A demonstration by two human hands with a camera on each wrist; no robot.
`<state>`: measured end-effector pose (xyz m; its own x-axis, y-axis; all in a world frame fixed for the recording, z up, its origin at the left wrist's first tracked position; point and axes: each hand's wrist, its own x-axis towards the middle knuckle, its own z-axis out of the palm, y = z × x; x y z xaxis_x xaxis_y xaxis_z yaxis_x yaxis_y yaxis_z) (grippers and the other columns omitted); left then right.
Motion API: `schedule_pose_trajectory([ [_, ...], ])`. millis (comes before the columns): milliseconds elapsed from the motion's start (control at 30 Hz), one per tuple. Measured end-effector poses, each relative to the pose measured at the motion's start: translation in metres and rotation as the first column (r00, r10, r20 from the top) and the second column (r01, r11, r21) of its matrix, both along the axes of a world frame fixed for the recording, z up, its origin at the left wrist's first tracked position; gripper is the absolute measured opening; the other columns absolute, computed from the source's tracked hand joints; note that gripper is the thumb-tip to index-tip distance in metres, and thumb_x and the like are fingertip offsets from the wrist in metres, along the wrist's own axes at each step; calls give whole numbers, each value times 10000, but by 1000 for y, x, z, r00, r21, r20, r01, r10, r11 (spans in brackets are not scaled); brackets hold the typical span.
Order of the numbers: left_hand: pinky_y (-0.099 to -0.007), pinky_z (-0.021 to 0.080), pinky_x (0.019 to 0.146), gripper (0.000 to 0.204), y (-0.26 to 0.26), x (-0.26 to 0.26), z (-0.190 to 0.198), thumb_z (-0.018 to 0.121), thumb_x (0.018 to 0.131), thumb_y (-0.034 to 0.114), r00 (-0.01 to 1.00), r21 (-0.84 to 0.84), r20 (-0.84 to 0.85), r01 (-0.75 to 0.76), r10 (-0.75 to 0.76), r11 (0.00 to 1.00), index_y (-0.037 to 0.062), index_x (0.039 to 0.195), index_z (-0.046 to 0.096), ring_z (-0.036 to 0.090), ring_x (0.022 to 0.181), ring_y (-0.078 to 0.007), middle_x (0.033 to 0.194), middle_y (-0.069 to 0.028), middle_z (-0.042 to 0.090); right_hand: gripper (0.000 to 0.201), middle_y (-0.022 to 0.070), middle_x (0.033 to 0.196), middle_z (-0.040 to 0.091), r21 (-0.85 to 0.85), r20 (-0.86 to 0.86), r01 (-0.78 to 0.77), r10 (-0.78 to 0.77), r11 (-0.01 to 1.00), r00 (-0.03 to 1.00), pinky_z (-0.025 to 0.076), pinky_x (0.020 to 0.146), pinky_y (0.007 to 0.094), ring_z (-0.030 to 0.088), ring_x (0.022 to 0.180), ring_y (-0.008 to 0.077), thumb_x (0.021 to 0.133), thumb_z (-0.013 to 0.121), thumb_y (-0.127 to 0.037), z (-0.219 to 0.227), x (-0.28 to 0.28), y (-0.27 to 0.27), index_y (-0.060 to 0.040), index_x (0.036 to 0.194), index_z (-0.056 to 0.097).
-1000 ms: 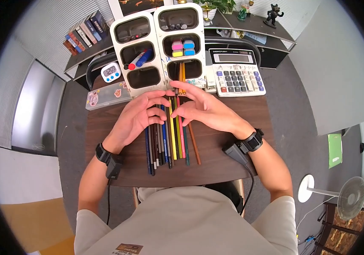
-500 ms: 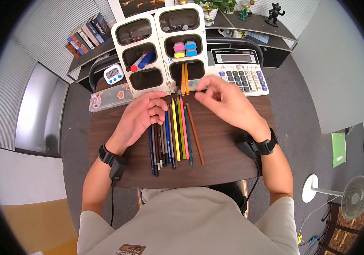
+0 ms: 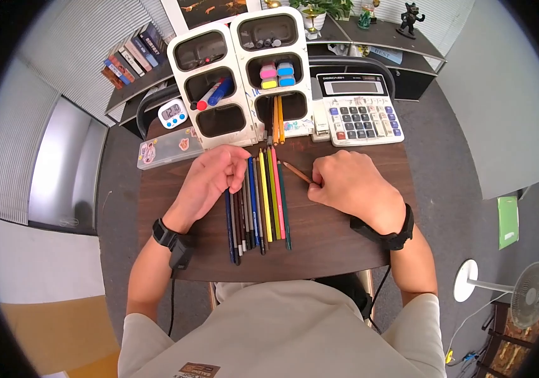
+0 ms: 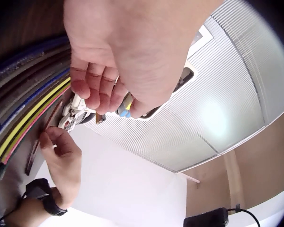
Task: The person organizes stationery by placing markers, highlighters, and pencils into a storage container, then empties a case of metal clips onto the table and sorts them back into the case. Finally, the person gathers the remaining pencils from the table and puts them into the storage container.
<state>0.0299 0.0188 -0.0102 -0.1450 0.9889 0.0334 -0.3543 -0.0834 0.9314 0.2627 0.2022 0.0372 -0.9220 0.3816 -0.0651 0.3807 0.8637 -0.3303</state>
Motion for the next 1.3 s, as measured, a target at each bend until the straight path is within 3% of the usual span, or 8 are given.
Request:
schedule_pose_trajectory([
  [133,-236,443,627,327,0,11,8,609,1083,146,989,-97,-137,-65,52,993,17,1381,645,526,693,-69,852,6,608,199,155,770,750,-320,-82,-99,77,942,994,587,717,389,744,714,299,855,722,-193,20,-3,0,-4,909,753],
  [300,-224,446,590,340,-4,16,14,643,1036,55,974,-169,-219,29,-66,985,-7,1370,668,550,659,-69,834,-20,643,198,105,729,738,-728,-73,-148,139,669,988,550,652,302,702,665,156,902,719,-174,21,-8,-11,17,952,726],
  [433,-210,478,594,262,-5,14,11,651,1067,112,961,-178,-236,101,-142,979,-7,1292,713,609,695,-58,843,-19,690,221,63,780,742,-791,-84,-164,161,589,983,512,615,276,641,643,112,982,705,-160,13,-11,-13,5,1128,693],
  [467,-220,481,599,237,-4,14,9,631,1080,125,989,-128,-133,40,-57,991,-17,1251,715,605,688,-61,841,-20,689,221,63,780,742,-791,-83,-165,164,589,983,512,615,276,641,643,112,982,705,-160,17,-11,-12,5,1128,693],
  [533,-240,482,626,257,-4,9,6,583,1119,201,997,-58,55,-58,61,997,-18,1171,705,599,691,-73,842,-10,677,285,41,847,745,-911,-144,-158,65,380,987,480,602,255,612,657,84,1024,685,-106,27,-8,-10,-24,1290,627],
  [767,-232,460,666,288,-1,-9,2,561,1137,280,928,-2,265,-271,262,963,31,1240,662,544,720,-87,838,21,604,376,79,1028,762,-856,-454,-435,-1,280,891,495,646,221,663,781,88,1017,714,-63,21,1,-2,-20,1381,633],
  [1100,-271,460,695,409,1,0,8,497,1154,352,955,-30,189,-228,230,973,-6,1269,657,540,749,-110,845,-10,596,285,81,1027,764,-666,-705,-617,-83,418,704,552,692,227,711,853,107,977,765,-51,16,7,14,14,1250,710],
  [1300,-290,454,717,441,1,0,7,466,1161,376,963,-35,175,-200,203,979,-8,1252,663,535,752,-127,827,-14,577,262,-2,996,748,-666,-546,-293,-181,686,818,512,689,192,654,834,32,965,800,-105,17,1,21,-31,1209,741],
])
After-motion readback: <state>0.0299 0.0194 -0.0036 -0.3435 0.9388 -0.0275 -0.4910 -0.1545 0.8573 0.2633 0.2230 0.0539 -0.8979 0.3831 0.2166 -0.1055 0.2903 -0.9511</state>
